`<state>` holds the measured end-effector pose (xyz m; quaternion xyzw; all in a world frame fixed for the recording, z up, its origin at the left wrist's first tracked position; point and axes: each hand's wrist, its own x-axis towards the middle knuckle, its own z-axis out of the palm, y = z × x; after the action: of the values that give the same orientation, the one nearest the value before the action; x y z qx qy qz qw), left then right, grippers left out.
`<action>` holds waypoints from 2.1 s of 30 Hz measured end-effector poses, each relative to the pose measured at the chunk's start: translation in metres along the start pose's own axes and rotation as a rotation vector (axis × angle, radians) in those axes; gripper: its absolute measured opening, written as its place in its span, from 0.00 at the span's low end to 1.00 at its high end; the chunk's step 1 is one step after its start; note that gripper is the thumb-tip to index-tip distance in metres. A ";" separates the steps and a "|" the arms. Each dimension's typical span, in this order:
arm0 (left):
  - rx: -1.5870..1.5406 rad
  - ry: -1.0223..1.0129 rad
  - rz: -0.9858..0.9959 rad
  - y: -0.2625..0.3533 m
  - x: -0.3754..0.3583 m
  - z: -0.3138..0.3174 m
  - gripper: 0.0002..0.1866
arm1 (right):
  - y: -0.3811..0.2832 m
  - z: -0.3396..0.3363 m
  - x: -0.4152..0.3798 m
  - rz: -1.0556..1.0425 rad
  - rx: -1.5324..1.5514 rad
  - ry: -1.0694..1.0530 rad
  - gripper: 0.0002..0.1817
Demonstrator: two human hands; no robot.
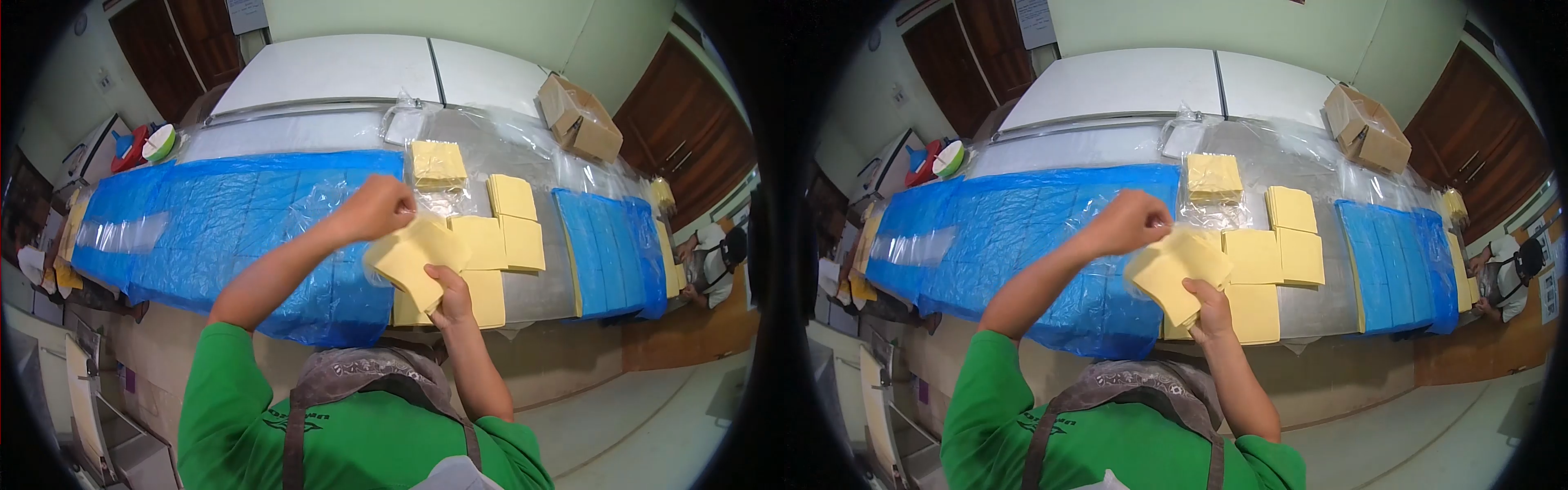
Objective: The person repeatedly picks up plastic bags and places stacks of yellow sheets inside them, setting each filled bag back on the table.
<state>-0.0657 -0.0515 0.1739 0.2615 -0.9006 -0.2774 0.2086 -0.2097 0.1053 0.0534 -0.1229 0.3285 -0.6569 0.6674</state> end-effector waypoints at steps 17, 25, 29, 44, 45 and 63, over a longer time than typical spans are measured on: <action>0.222 0.411 0.313 0.089 -0.078 0.101 0.06 | 0.029 -0.026 0.013 -0.293 -0.383 0.020 0.13; 0.248 0.357 0.428 0.103 -0.098 0.113 0.05 | 0.028 -0.056 0.008 -0.287 -1.158 0.265 0.10; 0.201 0.472 0.417 0.093 -0.087 0.114 0.06 | 0.042 -0.065 0.003 -0.405 -1.064 0.176 0.09; -0.007 0.385 0.533 0.105 -0.117 0.119 0.12 | 0.036 0.011 -0.028 -0.383 -0.687 0.006 0.17; 0.045 0.347 0.620 0.110 -0.115 0.122 0.13 | 0.035 0.015 -0.024 -0.414 -1.272 0.253 0.17; -1.901 0.315 -0.307 0.013 -0.089 0.072 0.32 | -0.047 0.097 -0.027 -1.120 -1.738 -0.276 0.27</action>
<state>-0.0390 0.0380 0.1062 0.1326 -0.2193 -0.8743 0.4123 -0.1867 0.0999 0.1619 -0.7698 0.5050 -0.3898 -0.0194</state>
